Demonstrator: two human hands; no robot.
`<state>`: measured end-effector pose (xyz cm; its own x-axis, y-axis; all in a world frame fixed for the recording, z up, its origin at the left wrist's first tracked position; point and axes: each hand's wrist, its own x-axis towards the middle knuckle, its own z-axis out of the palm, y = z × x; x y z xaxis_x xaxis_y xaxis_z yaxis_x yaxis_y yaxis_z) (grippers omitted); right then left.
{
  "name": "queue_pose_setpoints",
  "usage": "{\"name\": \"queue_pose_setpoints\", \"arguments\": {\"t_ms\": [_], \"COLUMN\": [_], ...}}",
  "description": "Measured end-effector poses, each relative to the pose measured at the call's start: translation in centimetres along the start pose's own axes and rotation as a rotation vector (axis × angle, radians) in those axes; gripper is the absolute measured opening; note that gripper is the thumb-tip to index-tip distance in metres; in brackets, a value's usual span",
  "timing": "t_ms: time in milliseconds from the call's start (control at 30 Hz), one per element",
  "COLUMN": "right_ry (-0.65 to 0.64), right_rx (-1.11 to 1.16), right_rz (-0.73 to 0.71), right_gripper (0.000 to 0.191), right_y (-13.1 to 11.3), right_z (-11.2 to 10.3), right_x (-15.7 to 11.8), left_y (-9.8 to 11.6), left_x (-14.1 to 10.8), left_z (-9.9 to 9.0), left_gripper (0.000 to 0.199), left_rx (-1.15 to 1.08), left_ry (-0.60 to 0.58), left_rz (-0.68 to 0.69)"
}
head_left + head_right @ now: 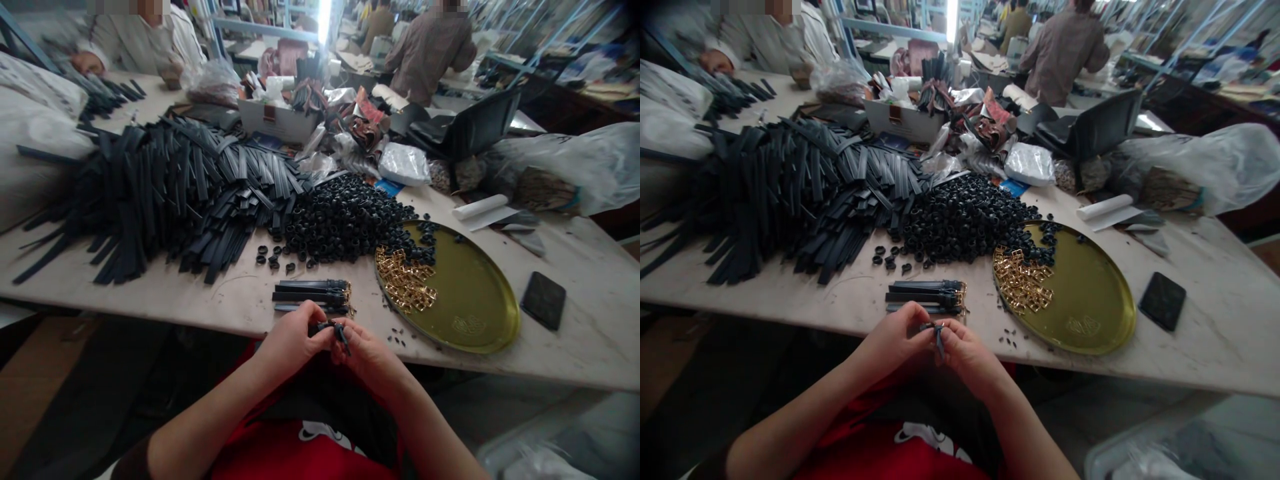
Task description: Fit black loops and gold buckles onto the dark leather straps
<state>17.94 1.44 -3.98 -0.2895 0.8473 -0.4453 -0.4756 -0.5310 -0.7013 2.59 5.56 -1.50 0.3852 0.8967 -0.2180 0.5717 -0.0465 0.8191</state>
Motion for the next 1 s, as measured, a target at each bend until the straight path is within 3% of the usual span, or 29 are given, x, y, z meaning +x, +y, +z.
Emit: {"name": "queue_pose_setpoints", "arguments": {"t_ms": [100,200,367,500,667,1000], "right_ry": [-0.035,-0.018,0.246,0.441,0.234,-0.006], "right_rx": [0.068,0.046,-0.236,-0.574,-0.906,-1.220], "right_rz": [0.024,-0.039,-0.287,-0.506,-0.500,-0.506], "right_gripper": [0.028,0.028,0.026,0.025,0.006,0.010], "right_y": [0.5,0.9,1.1,1.3,1.1,0.2], "right_z": [0.0,0.1,0.6,0.7,0.3,-0.2], "right_x": [-0.4,-0.9,-1.6,-2.0,-3.1,-4.5], "left_y": [0.2,0.4,0.8,0.9,0.5,0.1], "left_x": [-0.7,-1.6,-3.1,-3.9,-4.0,-3.9], "left_z": [0.0,0.0,-0.2,-0.3,0.7,1.0], "left_gripper": [0.023,0.022,0.027,0.026,0.022,0.025], "left_rx": [0.074,-0.053,-0.507,-0.538,-0.529,-0.616], "left_ry": [0.010,-0.023,-0.203,-0.209,-0.257,-0.440], "left_rz": [0.001,-0.016,-0.067,-0.095,-0.138,-0.189]}}
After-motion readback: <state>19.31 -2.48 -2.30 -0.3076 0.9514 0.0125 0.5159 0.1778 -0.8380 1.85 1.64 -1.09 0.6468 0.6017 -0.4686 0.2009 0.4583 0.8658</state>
